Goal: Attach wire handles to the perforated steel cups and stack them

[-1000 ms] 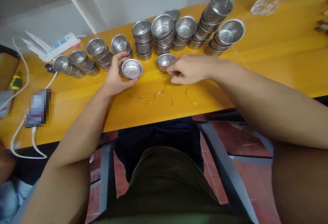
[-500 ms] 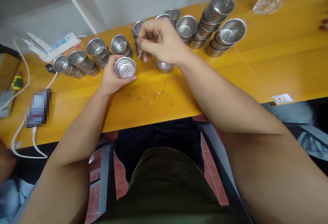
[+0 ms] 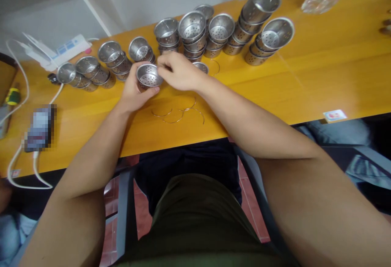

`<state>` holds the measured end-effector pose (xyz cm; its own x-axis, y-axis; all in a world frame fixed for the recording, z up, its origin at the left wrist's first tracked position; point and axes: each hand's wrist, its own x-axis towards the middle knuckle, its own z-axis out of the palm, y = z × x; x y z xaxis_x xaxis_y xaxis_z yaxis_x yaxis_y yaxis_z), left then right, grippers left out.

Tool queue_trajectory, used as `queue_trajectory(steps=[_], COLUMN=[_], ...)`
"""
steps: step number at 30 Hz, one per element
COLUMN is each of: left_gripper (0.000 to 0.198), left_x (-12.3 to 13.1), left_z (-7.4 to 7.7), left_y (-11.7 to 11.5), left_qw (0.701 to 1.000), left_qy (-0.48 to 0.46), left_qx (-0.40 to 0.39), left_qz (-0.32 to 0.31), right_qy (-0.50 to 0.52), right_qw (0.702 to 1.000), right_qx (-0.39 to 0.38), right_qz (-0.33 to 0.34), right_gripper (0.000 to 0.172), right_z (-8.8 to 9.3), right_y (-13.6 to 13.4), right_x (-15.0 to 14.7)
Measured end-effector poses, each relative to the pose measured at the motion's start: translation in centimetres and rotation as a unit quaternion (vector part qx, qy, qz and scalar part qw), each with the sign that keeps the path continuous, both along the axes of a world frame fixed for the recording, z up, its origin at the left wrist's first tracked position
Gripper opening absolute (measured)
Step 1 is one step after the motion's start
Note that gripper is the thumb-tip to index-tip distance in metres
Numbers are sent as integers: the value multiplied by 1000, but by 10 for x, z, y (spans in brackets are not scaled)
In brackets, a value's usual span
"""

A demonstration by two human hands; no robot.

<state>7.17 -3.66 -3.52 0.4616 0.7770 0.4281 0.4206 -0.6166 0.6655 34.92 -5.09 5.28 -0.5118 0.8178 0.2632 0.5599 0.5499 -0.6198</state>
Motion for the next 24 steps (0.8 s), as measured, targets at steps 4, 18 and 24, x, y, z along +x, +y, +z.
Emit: queue_trajectory(steps=[4, 18, 24], left_gripper=[119, 121, 118], left_x=[2, 5, 3], left_z=[-1, -1, 2], left_y=[2, 2, -1], left_qw=[1000, 1000, 1000], left_qy=[8, 6, 18], left_qx=[-11, -5, -14], left_qz=[10, 4, 10], right_qy=[20, 31, 17], right_qw=[1000, 998, 999], right_qx=[-11, -30, -20], right_qz=[13, 36, 19], right_gripper=[45, 50, 49], right_z=[-5, -11, -13], right_y=[5, 9, 9], right_x=[-2, -2, -3])
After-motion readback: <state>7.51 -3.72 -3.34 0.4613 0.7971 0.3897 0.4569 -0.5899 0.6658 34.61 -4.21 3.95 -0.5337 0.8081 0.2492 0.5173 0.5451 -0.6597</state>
